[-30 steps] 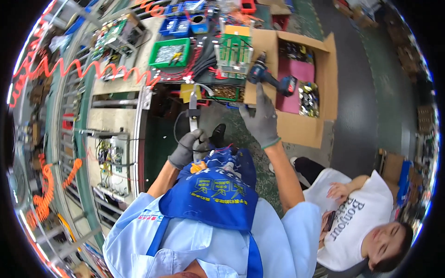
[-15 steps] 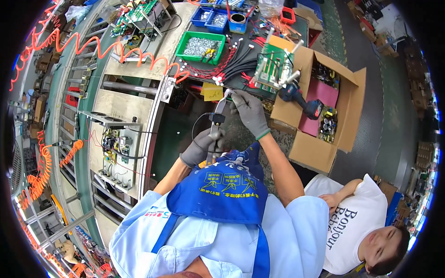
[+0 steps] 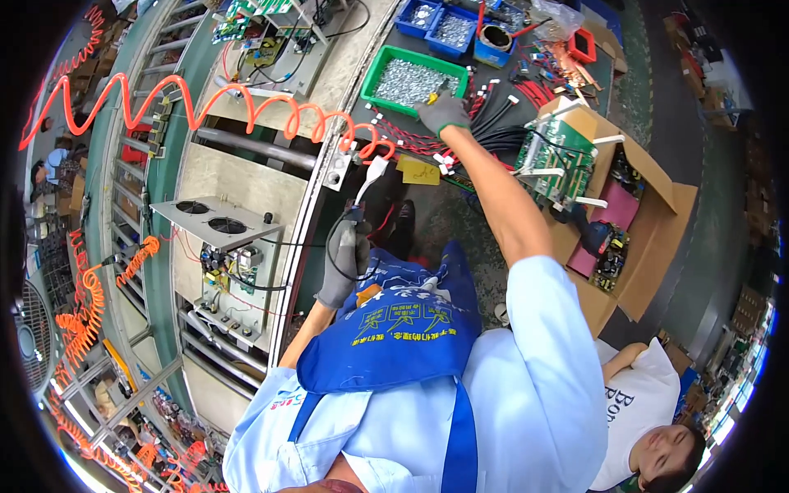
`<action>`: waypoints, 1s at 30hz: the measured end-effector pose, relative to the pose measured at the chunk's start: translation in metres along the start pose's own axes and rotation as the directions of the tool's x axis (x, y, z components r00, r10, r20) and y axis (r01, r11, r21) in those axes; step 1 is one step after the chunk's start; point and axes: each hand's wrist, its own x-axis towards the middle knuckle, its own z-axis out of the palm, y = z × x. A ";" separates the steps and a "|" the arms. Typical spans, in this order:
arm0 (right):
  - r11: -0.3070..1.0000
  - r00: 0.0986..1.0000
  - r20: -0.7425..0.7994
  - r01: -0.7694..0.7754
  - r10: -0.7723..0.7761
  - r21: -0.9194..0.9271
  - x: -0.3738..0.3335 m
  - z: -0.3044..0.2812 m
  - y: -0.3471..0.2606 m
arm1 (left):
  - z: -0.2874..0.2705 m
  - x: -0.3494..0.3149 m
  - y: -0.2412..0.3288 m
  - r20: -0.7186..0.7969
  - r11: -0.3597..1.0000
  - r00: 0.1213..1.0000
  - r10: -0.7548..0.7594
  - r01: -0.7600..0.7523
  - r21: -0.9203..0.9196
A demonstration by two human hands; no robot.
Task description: Using a power drill to assemble various metal and plastic components at a workshop station.
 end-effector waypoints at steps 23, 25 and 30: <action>0.528 0.898 0.267 -0.047 -0.350 0.848 -0.225 -0.047 0.100 | 0.017 0.049 0.030 0.339 0.944 0.939 0.063 -0.167 0.286; 0.557 0.900 0.315 -0.101 -0.302 0.824 -0.279 -0.055 0.110 | 0.027 0.048 0.029 0.398 0.926 0.914 0.079 -0.216 0.311; 0.792 0.962 0.187 0.045 -0.199 0.608 -0.352 -0.036 0.160 | 0.061 0.038 0.013 0.546 0.885 0.835 0.070 -0.305 0.352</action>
